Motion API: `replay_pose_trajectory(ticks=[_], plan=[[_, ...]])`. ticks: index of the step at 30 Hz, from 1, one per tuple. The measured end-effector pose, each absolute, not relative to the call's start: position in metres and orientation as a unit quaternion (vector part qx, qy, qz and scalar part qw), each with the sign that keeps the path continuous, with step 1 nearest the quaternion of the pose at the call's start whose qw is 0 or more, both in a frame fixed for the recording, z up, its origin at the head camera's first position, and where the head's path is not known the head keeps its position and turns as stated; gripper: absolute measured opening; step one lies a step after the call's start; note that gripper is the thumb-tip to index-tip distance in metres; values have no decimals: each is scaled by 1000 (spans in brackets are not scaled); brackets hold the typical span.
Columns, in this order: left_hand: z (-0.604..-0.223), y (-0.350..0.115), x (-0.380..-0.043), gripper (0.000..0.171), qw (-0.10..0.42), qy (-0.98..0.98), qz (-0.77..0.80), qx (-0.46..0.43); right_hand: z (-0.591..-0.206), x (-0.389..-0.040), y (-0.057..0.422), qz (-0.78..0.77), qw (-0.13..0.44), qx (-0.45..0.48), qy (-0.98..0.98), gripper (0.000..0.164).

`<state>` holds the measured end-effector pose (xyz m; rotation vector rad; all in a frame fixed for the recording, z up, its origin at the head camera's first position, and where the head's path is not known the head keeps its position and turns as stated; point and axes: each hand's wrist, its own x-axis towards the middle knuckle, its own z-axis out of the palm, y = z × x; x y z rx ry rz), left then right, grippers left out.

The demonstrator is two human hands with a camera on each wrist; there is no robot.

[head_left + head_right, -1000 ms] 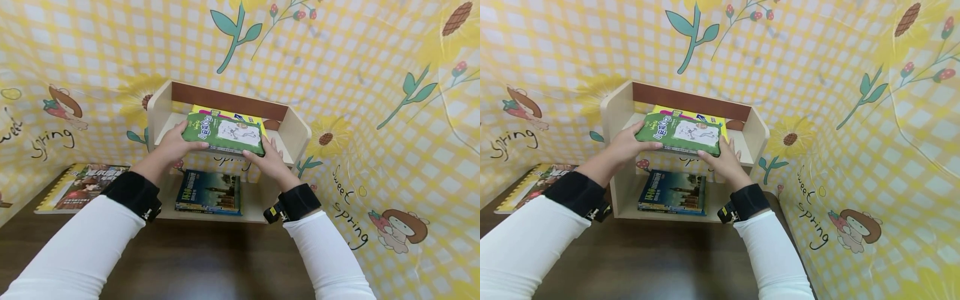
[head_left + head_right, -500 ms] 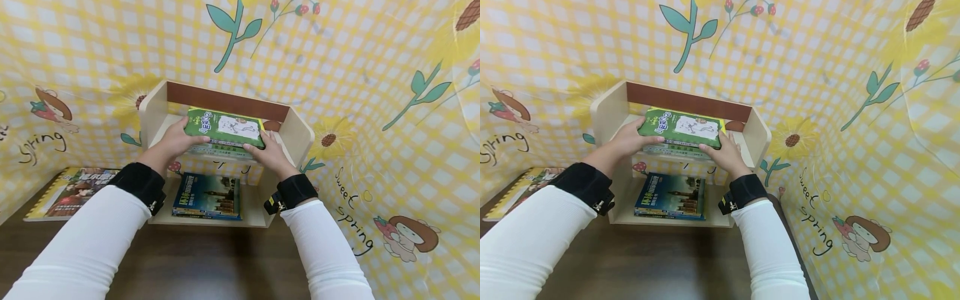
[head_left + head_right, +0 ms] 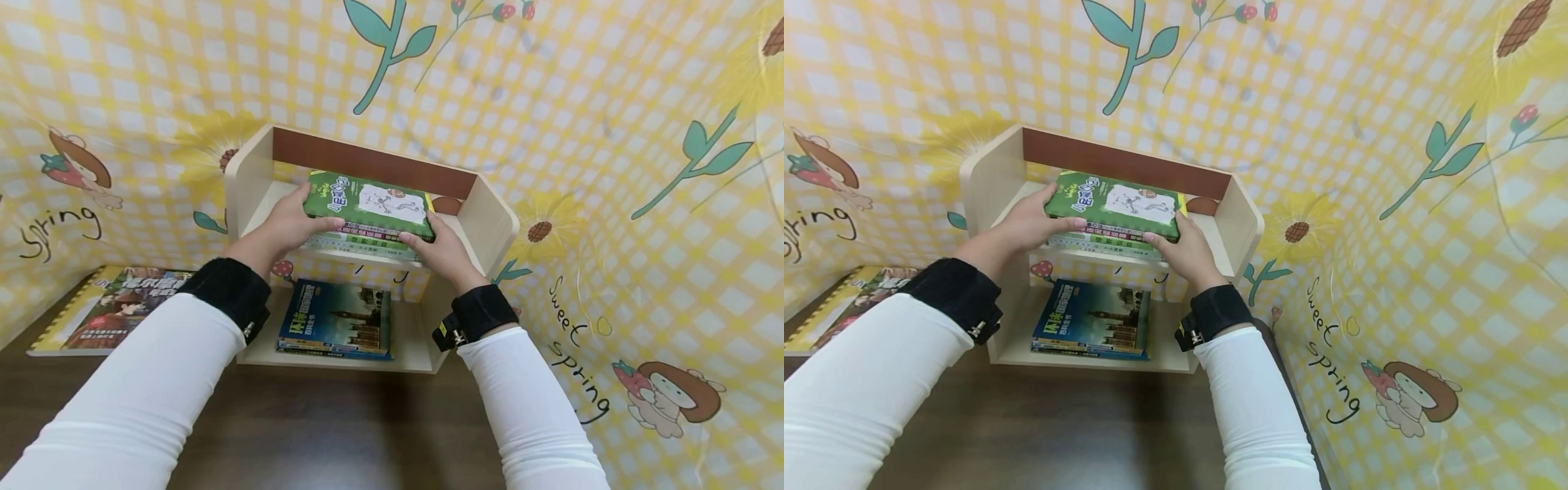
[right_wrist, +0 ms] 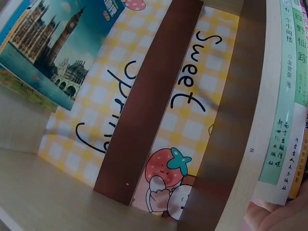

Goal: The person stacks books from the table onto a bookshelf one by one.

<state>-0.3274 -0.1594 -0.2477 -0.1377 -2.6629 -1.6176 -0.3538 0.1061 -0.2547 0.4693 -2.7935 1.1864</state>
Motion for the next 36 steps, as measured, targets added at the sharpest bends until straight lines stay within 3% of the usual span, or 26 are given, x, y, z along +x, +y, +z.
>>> replay_pose_trajectory(ticks=[7,14,21,25,29,36], plan=[[-255,-172,-332,101,20,-860,-508,-28,-262,-363,90,385,28,161,-908,80],[-270,-189,-335,95,63,-865,-497,-29,-270,-379,71,385,16,188,-903,82],[-292,-155,-323,97,108,-855,-505,-51,-288,-383,107,424,60,179,-886,89],[-318,-136,-288,91,166,-865,-462,-105,-296,-361,133,461,110,163,-865,98],[-351,-148,-253,86,195,-884,-397,-150,-302,-327,153,445,147,167,-867,98],[-411,-219,-217,73,169,-908,-382,-34,-349,-260,155,425,141,189,-874,95]])
